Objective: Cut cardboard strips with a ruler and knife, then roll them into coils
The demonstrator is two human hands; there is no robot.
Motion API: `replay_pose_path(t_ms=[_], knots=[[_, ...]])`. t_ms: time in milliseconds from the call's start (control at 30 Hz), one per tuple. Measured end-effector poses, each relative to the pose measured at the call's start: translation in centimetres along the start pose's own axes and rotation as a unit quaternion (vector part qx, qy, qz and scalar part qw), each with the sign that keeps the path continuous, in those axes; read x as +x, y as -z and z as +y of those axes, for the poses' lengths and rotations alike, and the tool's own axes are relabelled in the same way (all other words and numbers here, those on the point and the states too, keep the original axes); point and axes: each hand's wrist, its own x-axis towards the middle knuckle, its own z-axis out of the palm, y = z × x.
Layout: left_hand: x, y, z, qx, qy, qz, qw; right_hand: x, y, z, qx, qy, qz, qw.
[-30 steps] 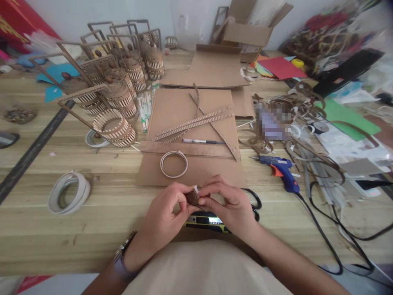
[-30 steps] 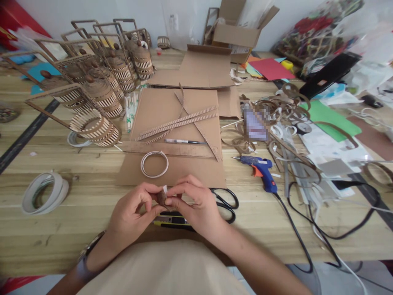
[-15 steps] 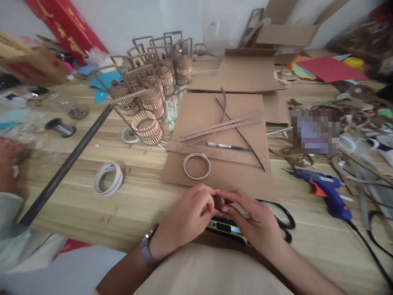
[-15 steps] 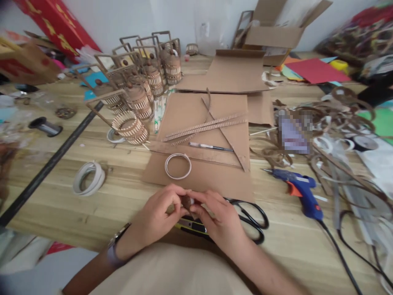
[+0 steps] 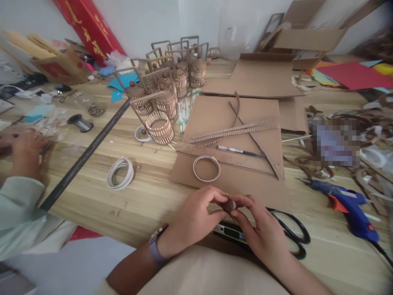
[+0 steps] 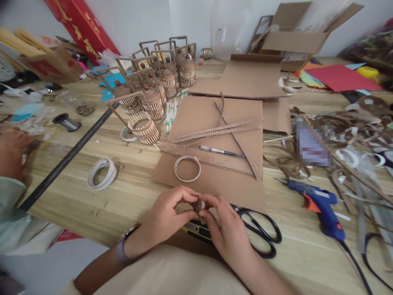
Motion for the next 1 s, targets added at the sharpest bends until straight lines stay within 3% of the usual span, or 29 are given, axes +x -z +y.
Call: replay_pose_path(t_ms=[200,367,467,600,833,1000], knots=[[0.2,0.7,0.9,-0.031,-0.019,-0.035,0.999,-0.1,0.0,0.3,-0.006,0.052,0.003,0.999],[0.5,0.5,0.7,-0.108,0.085,-0.016,0.990,0.0,0.0,0.2,-0.001,0.051,-0.007,0.999],[0.8,0.2,0.5,-0.210,0.162,0.002,0.964,0.0,0.1,0.1,0.014,0.048,-0.020,0.999],[1.2,0.3,0.5,-0.357,0.219,-0.044,0.907,-0.2,0.4,0.1,0.033,0.068,-0.023,0.997],[1.4,0.5,-0.1,-0.417,0.248,-0.082,0.871,0.2,0.5,0.0,0.052,0.112,0.000,0.992],[1.2,0.0,-0.5,-0.455,0.270,-0.067,0.846,0.4,0.7,0.1,0.088,0.088,-0.044,0.991]])
